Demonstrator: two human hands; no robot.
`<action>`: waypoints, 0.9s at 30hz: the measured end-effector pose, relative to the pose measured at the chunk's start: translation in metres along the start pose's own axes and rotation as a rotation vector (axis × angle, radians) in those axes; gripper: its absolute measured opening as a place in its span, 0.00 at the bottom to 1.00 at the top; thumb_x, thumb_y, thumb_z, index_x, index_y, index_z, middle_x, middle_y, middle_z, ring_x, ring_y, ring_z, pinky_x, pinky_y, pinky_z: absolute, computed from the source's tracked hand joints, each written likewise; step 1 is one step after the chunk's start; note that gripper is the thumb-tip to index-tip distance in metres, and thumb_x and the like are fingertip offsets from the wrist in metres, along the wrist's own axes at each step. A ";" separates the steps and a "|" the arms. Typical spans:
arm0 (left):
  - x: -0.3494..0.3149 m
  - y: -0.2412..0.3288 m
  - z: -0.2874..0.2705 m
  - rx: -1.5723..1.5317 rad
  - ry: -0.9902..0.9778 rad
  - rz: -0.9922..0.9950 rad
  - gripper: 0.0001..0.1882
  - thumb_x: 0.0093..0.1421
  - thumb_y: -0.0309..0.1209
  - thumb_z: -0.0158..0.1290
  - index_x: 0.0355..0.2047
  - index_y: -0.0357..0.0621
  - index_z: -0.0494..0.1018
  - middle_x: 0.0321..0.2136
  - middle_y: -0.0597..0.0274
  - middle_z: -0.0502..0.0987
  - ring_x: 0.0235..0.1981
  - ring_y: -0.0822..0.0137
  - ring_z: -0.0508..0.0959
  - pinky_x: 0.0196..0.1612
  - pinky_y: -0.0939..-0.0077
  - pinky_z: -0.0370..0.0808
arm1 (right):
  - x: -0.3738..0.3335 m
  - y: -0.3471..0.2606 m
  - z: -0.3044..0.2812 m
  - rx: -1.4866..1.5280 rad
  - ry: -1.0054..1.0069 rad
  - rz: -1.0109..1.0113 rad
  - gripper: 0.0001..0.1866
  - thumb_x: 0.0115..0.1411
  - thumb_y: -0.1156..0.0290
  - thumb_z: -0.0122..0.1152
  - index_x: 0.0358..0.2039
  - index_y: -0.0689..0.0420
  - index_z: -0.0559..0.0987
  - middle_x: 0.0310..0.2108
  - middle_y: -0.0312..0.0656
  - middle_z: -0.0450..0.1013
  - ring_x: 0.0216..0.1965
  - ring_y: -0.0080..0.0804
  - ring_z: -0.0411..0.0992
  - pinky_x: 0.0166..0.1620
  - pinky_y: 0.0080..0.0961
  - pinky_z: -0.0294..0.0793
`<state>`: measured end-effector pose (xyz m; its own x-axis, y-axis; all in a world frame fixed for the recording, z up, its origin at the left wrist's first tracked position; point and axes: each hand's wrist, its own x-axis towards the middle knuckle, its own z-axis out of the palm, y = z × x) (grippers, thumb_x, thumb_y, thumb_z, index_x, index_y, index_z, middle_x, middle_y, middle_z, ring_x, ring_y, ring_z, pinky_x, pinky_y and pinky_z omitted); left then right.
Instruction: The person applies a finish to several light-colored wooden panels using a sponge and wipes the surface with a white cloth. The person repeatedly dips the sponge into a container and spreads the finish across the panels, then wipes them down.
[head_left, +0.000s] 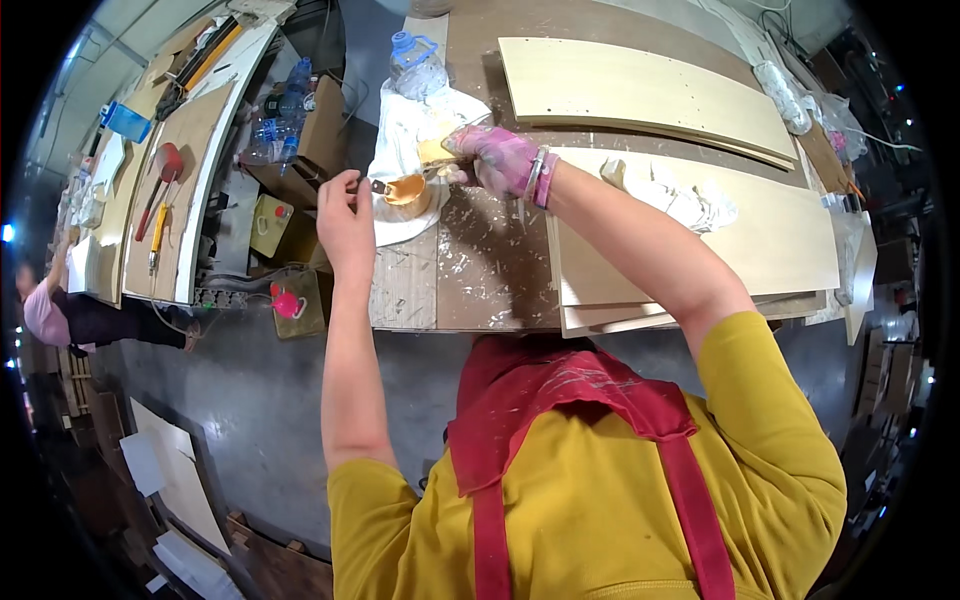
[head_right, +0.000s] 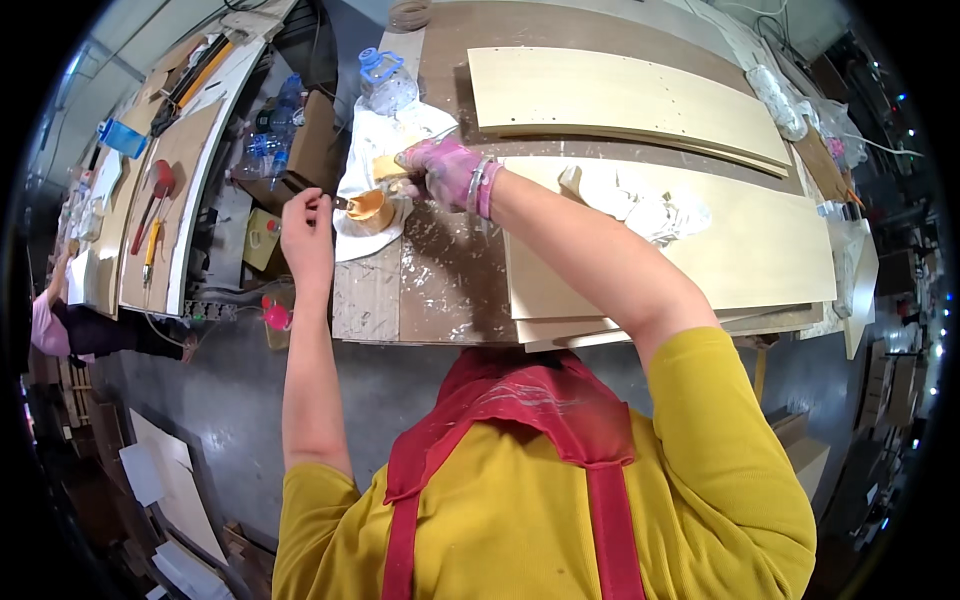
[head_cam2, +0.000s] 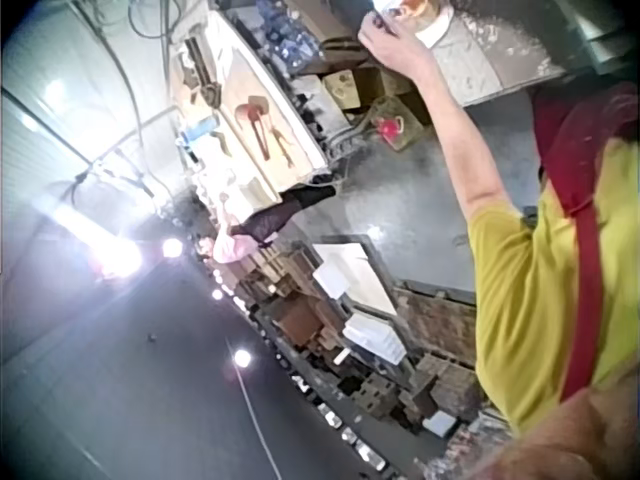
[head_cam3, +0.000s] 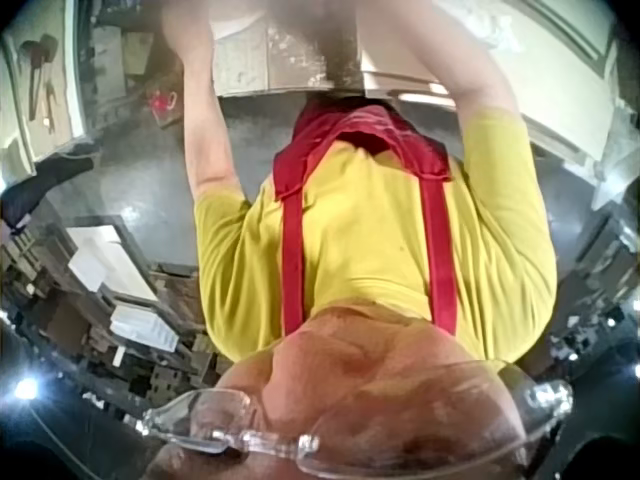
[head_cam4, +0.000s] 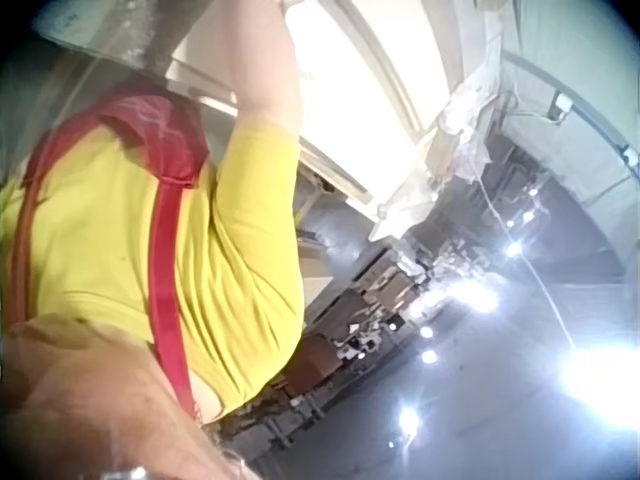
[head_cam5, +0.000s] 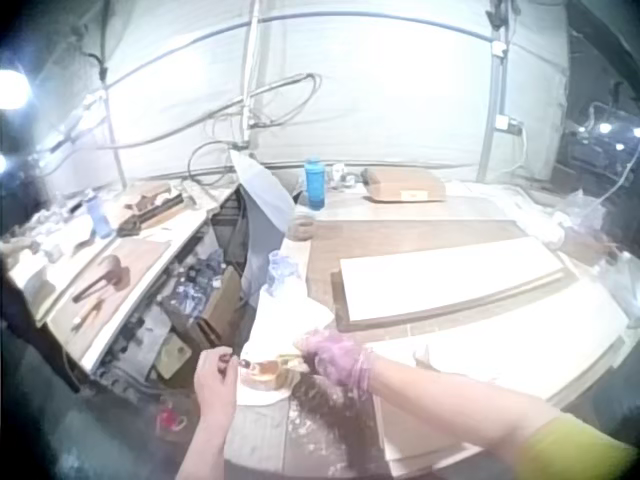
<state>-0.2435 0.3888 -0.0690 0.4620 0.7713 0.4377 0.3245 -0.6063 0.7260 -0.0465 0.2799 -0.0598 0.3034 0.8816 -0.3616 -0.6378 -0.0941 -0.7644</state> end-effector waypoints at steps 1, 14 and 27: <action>0.001 0.005 -0.002 -0.008 0.046 0.025 0.08 0.61 0.27 0.54 0.40 0.38 0.74 0.35 0.59 0.74 0.30 0.66 0.75 0.34 0.73 0.72 | 0.001 0.002 -0.001 -0.019 0.040 -0.003 0.05 0.62 0.74 0.55 0.36 0.60 0.72 0.24 0.39 0.70 0.21 0.25 0.67 0.24 0.18 0.69; -0.071 0.148 0.011 -0.272 -0.319 0.161 0.08 0.61 0.28 0.54 0.31 0.35 0.73 0.24 0.57 0.73 0.25 0.68 0.73 0.30 0.76 0.70 | -0.139 -0.124 -0.091 -0.205 -0.117 -0.325 0.22 0.55 0.69 0.69 0.46 0.59 0.69 0.35 0.40 0.74 0.29 0.23 0.72 0.35 0.16 0.73; -0.148 0.278 0.203 0.238 -0.409 0.530 0.35 0.53 0.53 0.57 0.58 0.52 0.65 0.54 0.46 0.67 0.56 0.44 0.66 0.54 0.48 0.64 | -0.194 -0.141 -0.083 -0.903 -0.489 -0.383 0.26 0.56 0.55 0.66 0.50 0.57 0.72 0.30 0.32 0.71 0.29 0.14 0.66 0.31 0.13 0.66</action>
<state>-0.0544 0.0671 -0.0396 0.8653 0.2546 0.4317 0.1202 -0.9417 0.3144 0.0430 0.0835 0.0740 -0.0698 0.9942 0.0816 0.2532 0.0967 -0.9626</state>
